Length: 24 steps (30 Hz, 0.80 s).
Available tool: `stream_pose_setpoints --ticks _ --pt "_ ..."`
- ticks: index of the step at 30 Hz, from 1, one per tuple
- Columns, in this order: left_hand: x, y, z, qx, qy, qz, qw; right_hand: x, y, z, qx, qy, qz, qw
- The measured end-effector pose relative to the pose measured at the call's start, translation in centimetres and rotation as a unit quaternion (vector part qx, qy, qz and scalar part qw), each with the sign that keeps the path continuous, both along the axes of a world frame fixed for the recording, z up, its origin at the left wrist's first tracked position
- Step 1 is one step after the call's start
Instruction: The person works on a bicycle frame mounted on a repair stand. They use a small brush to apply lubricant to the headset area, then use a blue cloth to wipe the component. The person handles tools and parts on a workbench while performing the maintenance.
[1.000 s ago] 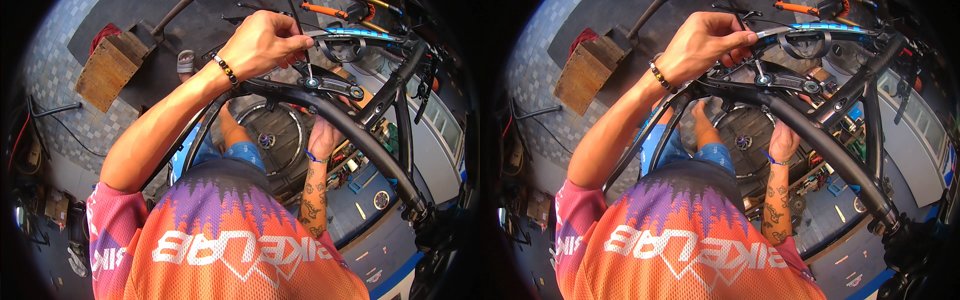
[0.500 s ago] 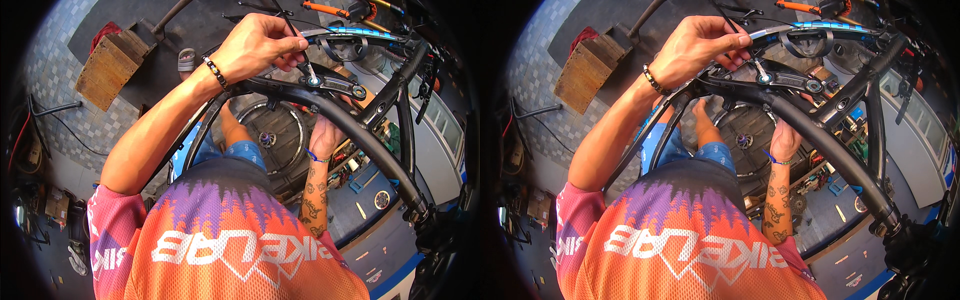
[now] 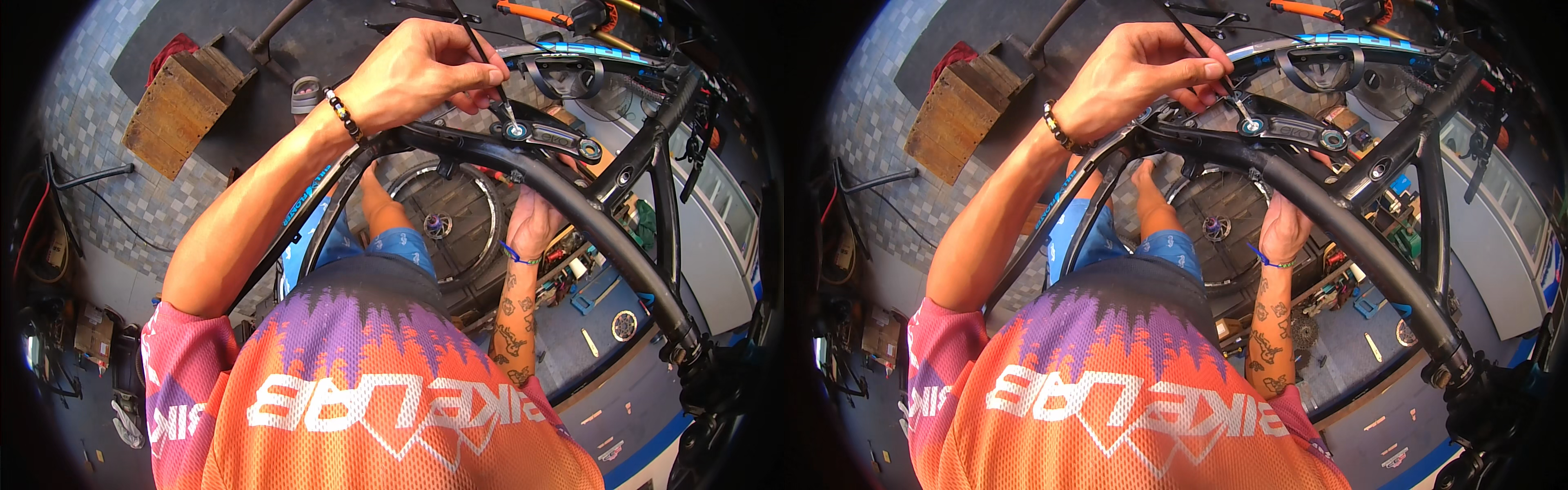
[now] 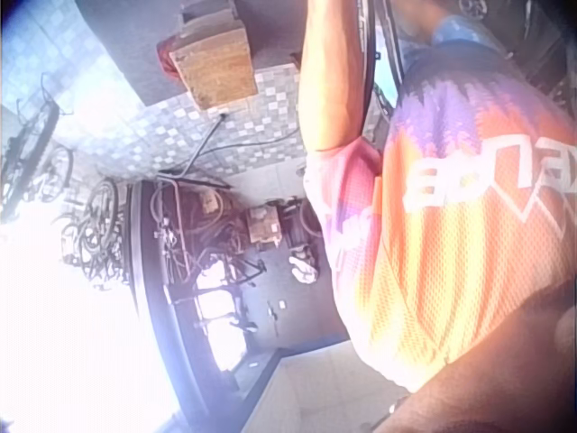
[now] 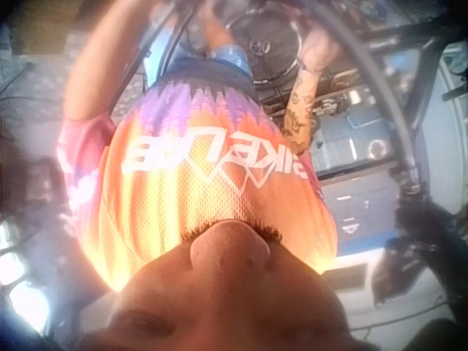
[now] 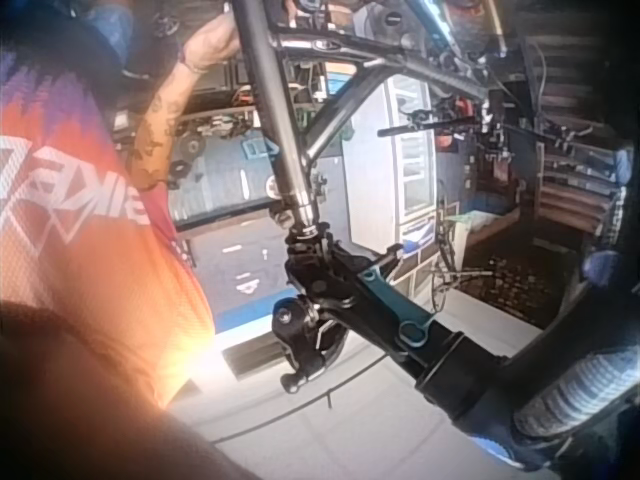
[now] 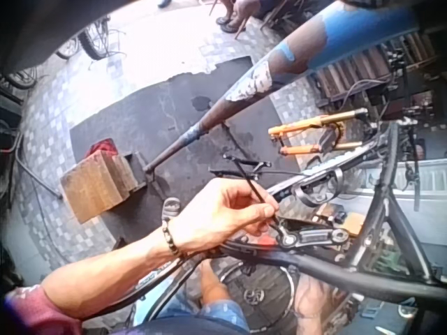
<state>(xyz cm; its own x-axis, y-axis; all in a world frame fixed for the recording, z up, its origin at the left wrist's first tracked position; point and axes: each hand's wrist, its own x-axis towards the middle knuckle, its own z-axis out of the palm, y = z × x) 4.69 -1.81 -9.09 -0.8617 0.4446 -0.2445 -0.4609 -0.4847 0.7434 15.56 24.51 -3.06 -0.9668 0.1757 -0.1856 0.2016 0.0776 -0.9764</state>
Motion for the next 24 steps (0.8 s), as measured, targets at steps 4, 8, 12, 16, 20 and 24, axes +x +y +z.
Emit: stream_pose_setpoints --ticks 4,8,12,16,20,24 --pt "0.3 0.2 0.5 -0.025 0.022 0.025 0.999 0.0 0.0 0.0 -0.002 0.006 0.001 1.000" --pt "0.2 0.2 1.0 -0.103 0.095 0.039 0.989 0.0 -0.1 0.1 -0.003 0.000 0.004 1.000" --pt "-1.0 -0.4 2.8 -0.222 0.223 0.016 0.949 -0.2 -0.2 0.2 0.001 0.007 0.010 1.000" --pt "-2.9 -1.4 4.0 -0.208 0.282 -0.018 0.936 -0.3 -0.4 0.3 0.005 0.005 0.011 1.000" --pt "-4.0 -0.1 4.1 -0.304 0.357 -0.010 0.883 0.0 -0.1 0.0 0.011 -0.002 0.000 1.000" --pt "-5.4 1.3 3.9 -0.332 0.350 -0.032 0.875 0.3 -0.1 0.3 0.002 -0.014 -0.010 1.000"
